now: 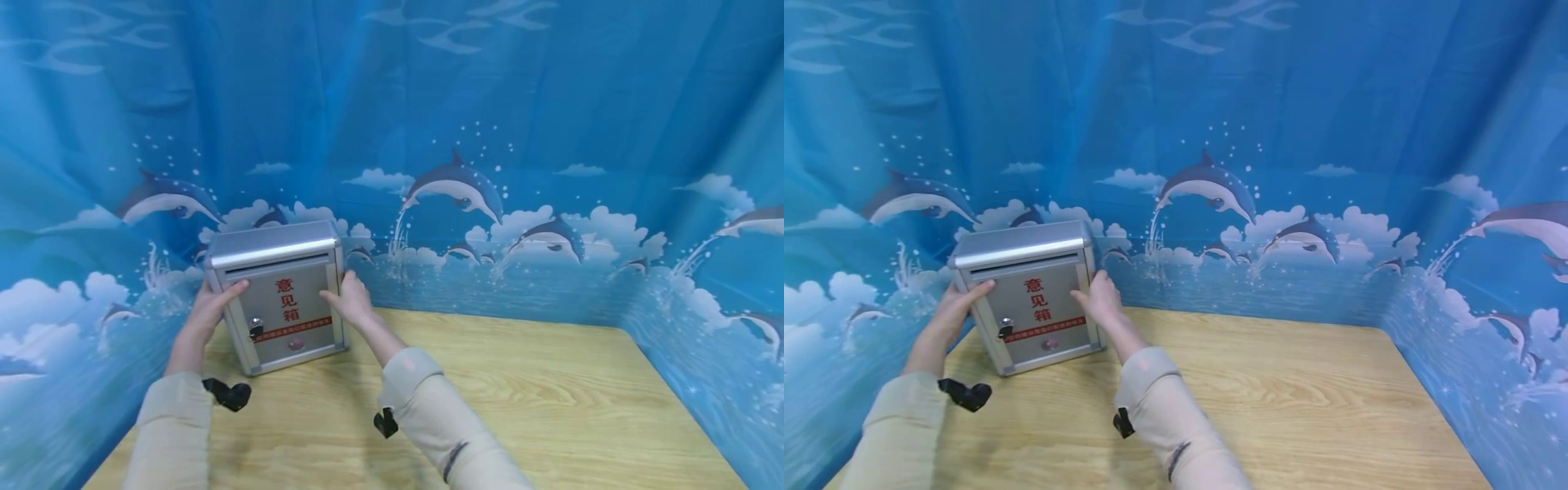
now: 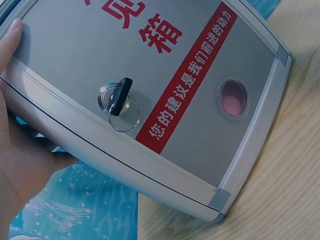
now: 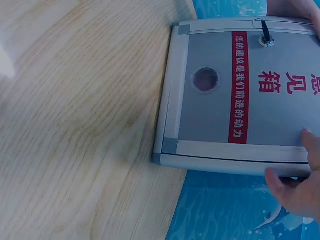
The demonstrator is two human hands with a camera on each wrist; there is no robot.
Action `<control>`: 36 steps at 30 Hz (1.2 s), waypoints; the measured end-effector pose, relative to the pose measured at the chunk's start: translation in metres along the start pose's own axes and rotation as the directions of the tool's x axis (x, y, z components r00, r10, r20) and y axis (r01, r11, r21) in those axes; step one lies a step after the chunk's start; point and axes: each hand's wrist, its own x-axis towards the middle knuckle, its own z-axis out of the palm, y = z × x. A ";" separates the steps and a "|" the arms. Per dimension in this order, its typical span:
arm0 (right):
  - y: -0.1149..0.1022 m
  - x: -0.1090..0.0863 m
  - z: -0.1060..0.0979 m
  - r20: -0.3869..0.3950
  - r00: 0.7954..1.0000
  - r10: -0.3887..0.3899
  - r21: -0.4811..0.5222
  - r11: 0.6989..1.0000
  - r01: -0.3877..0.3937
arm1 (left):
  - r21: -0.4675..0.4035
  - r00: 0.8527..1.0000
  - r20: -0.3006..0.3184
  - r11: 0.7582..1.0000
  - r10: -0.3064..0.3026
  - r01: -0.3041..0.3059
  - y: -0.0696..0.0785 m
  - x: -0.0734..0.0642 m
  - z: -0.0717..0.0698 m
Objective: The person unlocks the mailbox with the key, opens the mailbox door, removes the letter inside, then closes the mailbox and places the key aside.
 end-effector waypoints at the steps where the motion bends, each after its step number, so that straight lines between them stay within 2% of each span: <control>1: -0.001 0.001 0.000 0.001 1.000 -0.005 -0.007 1.000 0.005 | -0.004 1.000 0.005 1.000 0.000 0.000 0.000 0.000 -0.001; 4: -0.002 0.003 -0.001 0.000 1.000 -0.019 -0.039 0.999 0.019 | 0.010 1.000 -0.017 1.000 -0.026 0.026 0.003 -0.002 0.000; 7: -0.001 0.005 -0.002 -0.012 1.000 -0.019 -0.061 0.998 0.019 | 0.021 0.999 -0.005 0.999 -0.033 0.033 0.000 0.003 -0.002; 10: 0.000 0.005 0.000 -0.008 1.000 -0.013 -0.049 0.999 0.013 | 0.031 0.999 -0.010 0.999 -0.038 0.038 -0.010 0.012 -0.004; 13: 0.001 0.005 0.001 -0.010 1.000 -0.004 -0.004 1.000 0.004 | 0.042 0.999 -0.012 0.998 -0.049 0.049 -0.008 0.011 -0.001; 15: 0.001 0.005 0.002 -0.020 1.000 -0.005 0.021 1.000 0.005 | 0.042 0.999 0.004 0.998 -0.051 0.051 0.010 -0.004 0.003; 20: 0.001 0.003 0.000 -0.039 0.999 -0.028 0.059 0.998 0.030 | 0.034 0.997 0.055 0.998 -0.051 0.049 0.070 -0.056 0.017; 22: 0.001 0.002 0.000 -0.044 0.998 -0.036 0.077 0.996 0.039 | 0.033 0.997 0.052 0.998 -0.053 0.051 0.083 -0.068 0.021; 24: 0.003 0.002 0.000 -0.048 0.998 -0.041 0.099 0.994 0.046 | 0.025 0.997 0.057 0.999 -0.048 0.046 0.088 -0.073 0.022; 26: 0.005 0.002 0.000 -0.050 0.998 -0.046 0.119 0.992 0.051 | 0.025 0.997 0.063 0.999 -0.044 0.043 0.084 -0.069 0.022; 27: 0.005 0.002 0.000 -0.051 0.998 -0.048 0.126 0.991 0.054 | 0.025 0.998 0.046 0.999 -0.036 0.035 0.072 -0.060 0.020; 29: 0.007 0.002 0.000 -0.048 0.997 -0.056 0.130 0.990 0.062 | 0.021 0.999 0.034 1.000 0.001 -0.001 0.023 -0.021 0.009; 30: 0.008 0.002 0.000 -0.046 0.997 -0.059 0.135 0.989 0.065 | 0.024 1.000 0.029 1.000 0.000 -0.001 0.022 -0.020 0.009; 32: 0.009 0.002 0.000 -0.045 0.997 -0.065 0.136 0.988 0.071 | 0.035 1.000 0.007 0.999 -0.015 0.014 0.007 -0.006 0.006; 34: 0.010 0.002 0.000 -0.046 0.996 -0.071 0.135 0.988 0.077 | 0.030 1.000 -0.011 1.000 -0.009 0.010 0.002 -0.003 0.006; 36: 0.010 0.002 -0.001 -0.044 0.997 -0.071 0.143 0.987 0.076 | 0.032 0.999 -0.009 0.999 -0.041 0.042 0.032 -0.027 0.010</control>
